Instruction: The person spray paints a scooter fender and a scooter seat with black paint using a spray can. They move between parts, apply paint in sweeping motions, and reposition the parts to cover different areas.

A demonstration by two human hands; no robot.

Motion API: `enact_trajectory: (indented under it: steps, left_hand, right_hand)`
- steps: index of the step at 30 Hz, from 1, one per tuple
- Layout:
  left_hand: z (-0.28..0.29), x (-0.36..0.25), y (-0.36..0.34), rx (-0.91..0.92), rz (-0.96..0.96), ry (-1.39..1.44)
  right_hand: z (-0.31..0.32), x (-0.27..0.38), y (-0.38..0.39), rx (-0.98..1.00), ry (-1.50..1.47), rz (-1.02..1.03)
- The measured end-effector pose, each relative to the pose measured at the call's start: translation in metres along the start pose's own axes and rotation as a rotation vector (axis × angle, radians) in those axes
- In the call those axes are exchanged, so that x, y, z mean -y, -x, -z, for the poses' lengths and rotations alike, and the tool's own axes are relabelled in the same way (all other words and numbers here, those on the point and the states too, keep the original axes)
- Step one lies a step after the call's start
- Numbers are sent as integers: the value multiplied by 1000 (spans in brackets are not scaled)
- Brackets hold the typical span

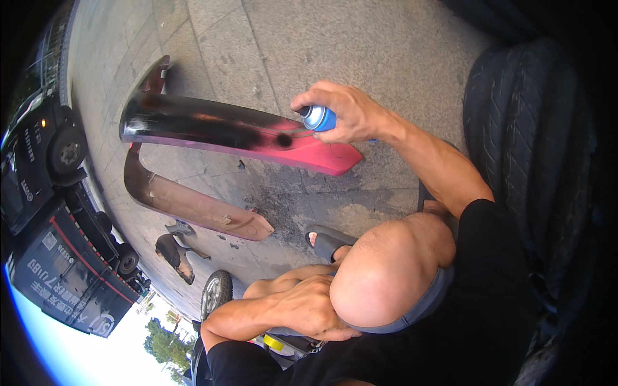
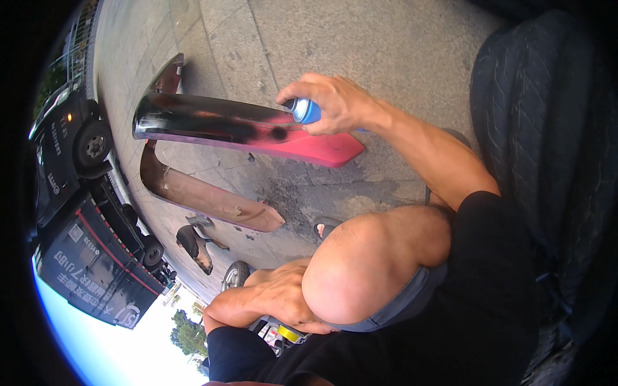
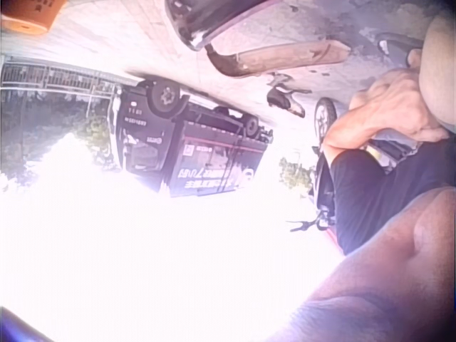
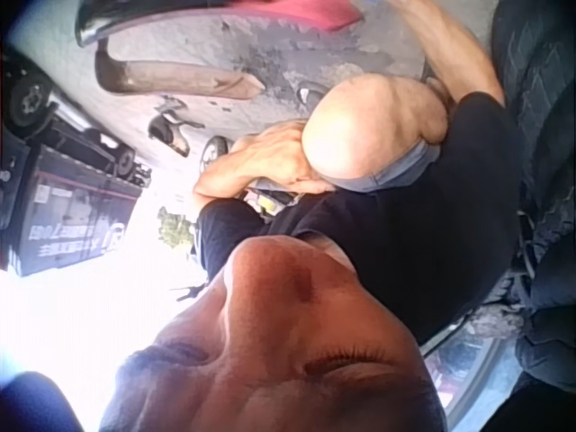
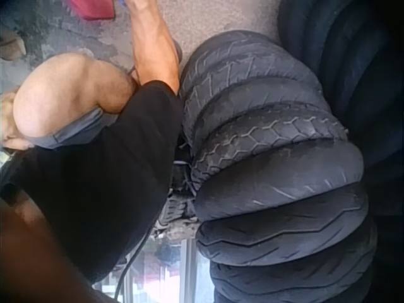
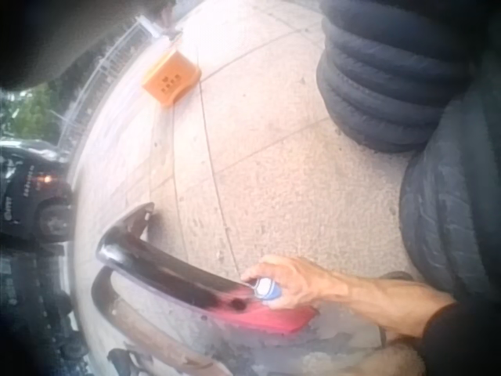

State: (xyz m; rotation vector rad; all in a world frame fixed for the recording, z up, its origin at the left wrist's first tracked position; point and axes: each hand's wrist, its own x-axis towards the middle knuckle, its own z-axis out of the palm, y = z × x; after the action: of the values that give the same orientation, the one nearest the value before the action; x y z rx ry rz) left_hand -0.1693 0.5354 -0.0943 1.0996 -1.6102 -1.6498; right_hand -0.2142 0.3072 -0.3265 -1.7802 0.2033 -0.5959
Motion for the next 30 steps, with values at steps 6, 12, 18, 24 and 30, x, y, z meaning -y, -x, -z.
enact_trajectory:
  steps: [6,12,18,24,30]
  left_hand:
    - [-2,3,2,-53,37,6]
    - [6,6,-4,-24,8,40]
    - [18,8,-15,-25,-40,61]
    - [24,14,-10,108,-30,12]
    - [16,22,1,119,9,69]
  right_hand:
    - [-1,-9,8,28,50,-103]
    - [-3,-16,-10,-1,63,-92]
    - [1,-20,-5,61,69,-189]
    - [-10,-26,-12,61,35,-151]
    - [-6,-24,-8,67,28,-180]
